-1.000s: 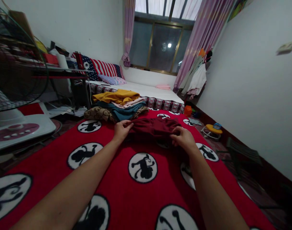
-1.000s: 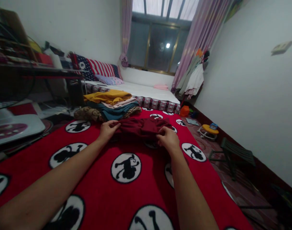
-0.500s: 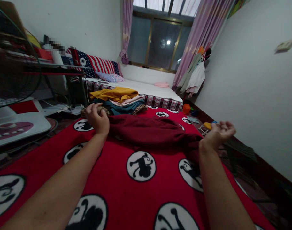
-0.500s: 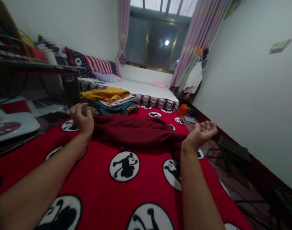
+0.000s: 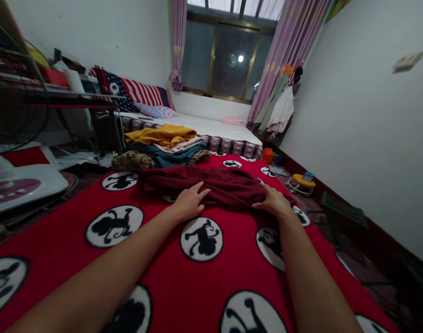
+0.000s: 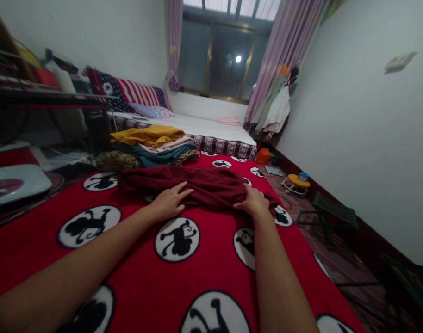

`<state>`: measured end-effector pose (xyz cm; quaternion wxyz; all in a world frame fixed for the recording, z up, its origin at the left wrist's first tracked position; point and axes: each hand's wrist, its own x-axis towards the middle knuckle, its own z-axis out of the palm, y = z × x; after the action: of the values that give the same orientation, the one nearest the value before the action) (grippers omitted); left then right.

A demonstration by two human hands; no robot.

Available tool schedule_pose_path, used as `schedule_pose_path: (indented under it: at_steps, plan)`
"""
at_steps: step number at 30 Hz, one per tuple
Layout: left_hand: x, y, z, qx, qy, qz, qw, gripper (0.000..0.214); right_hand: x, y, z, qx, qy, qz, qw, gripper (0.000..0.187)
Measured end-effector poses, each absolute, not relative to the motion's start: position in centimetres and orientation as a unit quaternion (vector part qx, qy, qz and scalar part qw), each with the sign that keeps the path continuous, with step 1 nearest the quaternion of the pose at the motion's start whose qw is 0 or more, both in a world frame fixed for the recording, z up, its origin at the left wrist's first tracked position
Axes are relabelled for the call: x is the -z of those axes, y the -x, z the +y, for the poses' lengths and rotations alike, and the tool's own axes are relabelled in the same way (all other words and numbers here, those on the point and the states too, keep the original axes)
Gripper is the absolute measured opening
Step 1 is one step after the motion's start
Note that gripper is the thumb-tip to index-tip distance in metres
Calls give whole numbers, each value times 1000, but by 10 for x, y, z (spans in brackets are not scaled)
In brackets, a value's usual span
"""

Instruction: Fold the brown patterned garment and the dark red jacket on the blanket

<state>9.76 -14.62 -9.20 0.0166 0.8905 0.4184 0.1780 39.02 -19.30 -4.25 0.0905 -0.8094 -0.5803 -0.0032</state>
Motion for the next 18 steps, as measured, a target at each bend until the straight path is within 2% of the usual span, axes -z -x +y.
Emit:
schedule_pose_path:
  at_steps: [3, 5, 8, 12, 15, 18]
  plan:
    - [100, -93, -135, -196, -881, 431, 17, 62, 48, -393, -192, 19, 826, -556, 97, 78]
    - [97, -90, -131, -242, -882, 405, 9, 58, 50, -393, -193, 36, 829, -535, 158, 60]
    - [72, -80, -131, -353, -860, 368, -6, 45, 46, -389, -196, 98, 791, -493, 349, 47]
    - [8, -63, -149, -547, -759, 353, -10, 33, 25, -373, -200, 182, 637, -437, 608, 35]
    - [-40, -52, -176, -635, -689, 337, 96, 26, -3, -364, -210, 187, 520, -383, 740, 29]
    - [-71, -39, -197, -679, -625, 266, 279, 26, -33, -364, -225, 165, 451, -321, 816, 30]
